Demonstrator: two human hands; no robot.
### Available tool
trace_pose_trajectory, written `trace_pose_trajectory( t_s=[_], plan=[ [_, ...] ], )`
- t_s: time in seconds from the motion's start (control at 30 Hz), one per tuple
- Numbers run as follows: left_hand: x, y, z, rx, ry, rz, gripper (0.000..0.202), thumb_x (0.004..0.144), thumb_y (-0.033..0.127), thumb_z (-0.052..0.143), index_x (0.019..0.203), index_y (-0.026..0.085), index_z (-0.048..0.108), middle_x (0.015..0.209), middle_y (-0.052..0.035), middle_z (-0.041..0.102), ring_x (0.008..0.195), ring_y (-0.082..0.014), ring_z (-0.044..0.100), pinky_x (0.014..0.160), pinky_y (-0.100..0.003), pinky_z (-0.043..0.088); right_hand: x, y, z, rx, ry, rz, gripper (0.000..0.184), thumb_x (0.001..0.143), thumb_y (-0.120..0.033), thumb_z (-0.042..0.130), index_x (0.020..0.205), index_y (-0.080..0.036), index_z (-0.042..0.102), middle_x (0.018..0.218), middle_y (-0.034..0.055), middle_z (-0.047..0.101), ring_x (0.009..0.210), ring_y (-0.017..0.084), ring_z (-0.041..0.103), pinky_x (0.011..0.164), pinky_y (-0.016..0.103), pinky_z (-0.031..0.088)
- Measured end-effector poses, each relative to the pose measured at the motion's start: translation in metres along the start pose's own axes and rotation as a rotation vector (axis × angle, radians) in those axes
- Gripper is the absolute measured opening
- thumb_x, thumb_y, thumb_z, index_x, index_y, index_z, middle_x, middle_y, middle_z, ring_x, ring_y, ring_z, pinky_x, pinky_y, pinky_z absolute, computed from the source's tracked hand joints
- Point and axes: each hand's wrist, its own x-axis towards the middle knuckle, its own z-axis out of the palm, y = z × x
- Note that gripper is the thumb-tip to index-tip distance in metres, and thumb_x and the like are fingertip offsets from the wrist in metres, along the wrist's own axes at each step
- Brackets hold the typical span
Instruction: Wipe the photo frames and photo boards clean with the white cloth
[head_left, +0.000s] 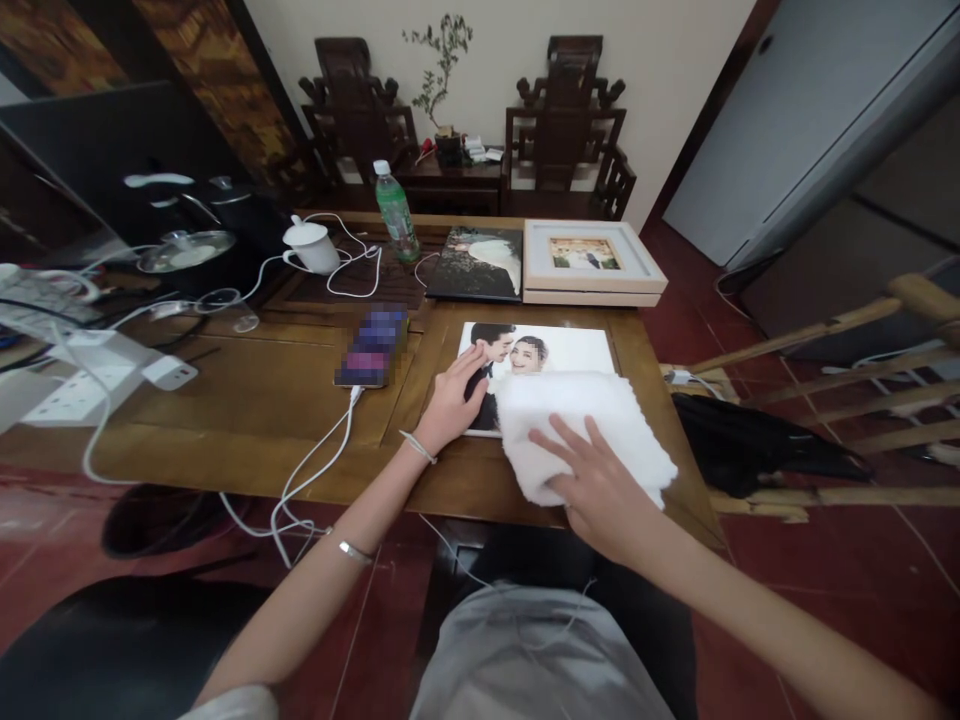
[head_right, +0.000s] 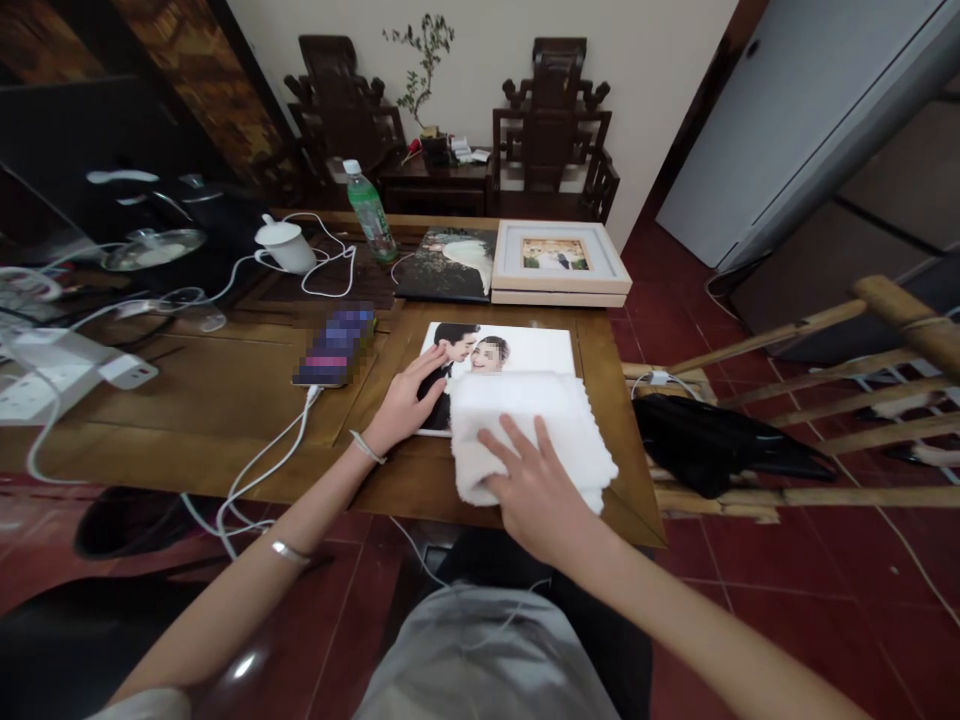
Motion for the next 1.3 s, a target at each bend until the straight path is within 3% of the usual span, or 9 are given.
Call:
trace_pose_trajectory(
  t_s=[0.17, 0.33, 0.47, 0.57, 0.7, 0.83, 0.93, 1.07, 1.3],
  plan=[
    [0.001, -0.002, -0.002, -0.004, -0.012, 0.002, 0.042, 0.09, 0.021, 0.047, 0.132, 0.018, 0.051, 0.145, -0.0087, 0.043, 0.136, -0.0217, 0.037, 0.113, -0.046, 0.029, 0.039, 0.027, -0.007, 0.026, -0.049, 0.06, 0.047, 0.068, 0.002, 0.043, 0.102, -0.017, 0.069, 0.139, 0.0095, 0.05, 0.136, 0.034, 0.031, 0.108, 0.063, 0.023],
    [0.001, -0.001, -0.003, -0.02, -0.014, 0.02, 0.041, 0.091, 0.022, 0.047, 0.132, 0.02, 0.052, 0.145, -0.0081, 0.043, 0.137, -0.0215, 0.037, 0.114, -0.046, 0.028, 0.098, 0.081, -0.005, 0.029, 0.021, 0.169, 0.043, 0.076, -0.003, 0.044, 0.111, -0.016, 0.065, 0.124, 0.0139, 0.061, 0.13, 0.031, 0.041, 0.106, 0.057, 0.026],
    [0.001, 0.001, -0.004, -0.023, -0.018, 0.021, 0.041, 0.091, 0.022, 0.046, 0.131, 0.017, 0.052, 0.145, -0.0096, 0.043, 0.136, -0.021, 0.037, 0.114, -0.045, 0.028, 0.119, 0.103, -0.004, 0.021, 0.079, 0.236, 0.045, 0.074, 0.0, 0.041, 0.109, -0.015, 0.065, 0.114, 0.0149, 0.065, 0.124, 0.03, 0.047, 0.102, 0.053, 0.029],
    [0.001, 0.002, -0.004, -0.029, -0.012, 0.027, 0.041, 0.091, 0.022, 0.046, 0.131, 0.016, 0.053, 0.145, -0.0104, 0.044, 0.136, -0.0204, 0.037, 0.114, -0.043, 0.028, 0.112, 0.094, -0.001, -0.027, 0.07, 0.217, 0.045, 0.075, -0.001, 0.041, 0.111, -0.013, 0.064, 0.126, 0.0169, 0.058, 0.13, 0.033, 0.04, 0.104, 0.058, 0.026],
    [0.001, 0.002, -0.003, -0.011, -0.013, 0.001, 0.042, 0.091, 0.021, 0.047, 0.132, 0.017, 0.051, 0.146, -0.0093, 0.043, 0.137, -0.021, 0.036, 0.114, -0.044, 0.028, 0.075, 0.057, 0.003, -0.075, 0.005, 0.136, 0.042, 0.073, -0.002, 0.044, 0.108, -0.012, 0.066, 0.141, 0.0143, 0.048, 0.136, 0.038, 0.029, 0.106, 0.065, 0.021],
    [0.001, 0.003, -0.003, 0.002, -0.027, -0.014, 0.043, 0.091, 0.02, 0.046, 0.134, 0.019, 0.049, 0.147, -0.0086, 0.041, 0.137, -0.0215, 0.035, 0.114, -0.045, 0.027, 0.031, 0.015, 0.001, -0.057, -0.037, 0.022, 0.039, 0.071, 0.0, 0.046, 0.098, -0.015, 0.07, 0.142, 0.012, 0.046, 0.136, 0.04, 0.029, 0.106, 0.067, 0.023],
    [0.001, 0.003, -0.003, 0.006, -0.027, -0.006, 0.043, 0.091, 0.02, 0.046, 0.133, 0.018, 0.05, 0.147, -0.0089, 0.041, 0.138, -0.0213, 0.034, 0.114, -0.044, 0.028, 0.018, 0.001, -0.005, -0.02, -0.066, -0.025, 0.037, 0.069, 0.0, 0.047, 0.093, -0.016, 0.071, 0.142, 0.0112, 0.047, 0.135, 0.039, 0.03, 0.105, 0.067, 0.025],
    [0.002, 0.002, -0.004, 0.005, -0.03, 0.013, 0.043, 0.091, 0.02, 0.045, 0.134, 0.019, 0.049, 0.146, -0.0084, 0.041, 0.138, -0.0211, 0.035, 0.113, -0.046, 0.028, 0.037, 0.014, -0.01, 0.02, -0.079, -0.001, 0.044, 0.07, 0.001, 0.044, 0.101, -0.017, 0.069, 0.139, 0.0088, 0.051, 0.135, 0.035, 0.033, 0.106, 0.063, 0.026],
    [0.001, 0.0, -0.004, -0.024, -0.018, 0.024, 0.042, 0.092, 0.023, 0.046, 0.134, 0.021, 0.049, 0.145, -0.0079, 0.043, 0.137, -0.0216, 0.035, 0.114, -0.047, 0.027, 0.116, 0.07, -0.008, -0.006, -0.004, 0.154, 0.042, 0.076, -0.003, 0.042, 0.11, -0.015, 0.064, 0.114, 0.0168, 0.065, 0.122, 0.032, 0.048, 0.101, 0.052, 0.031]
  ],
)
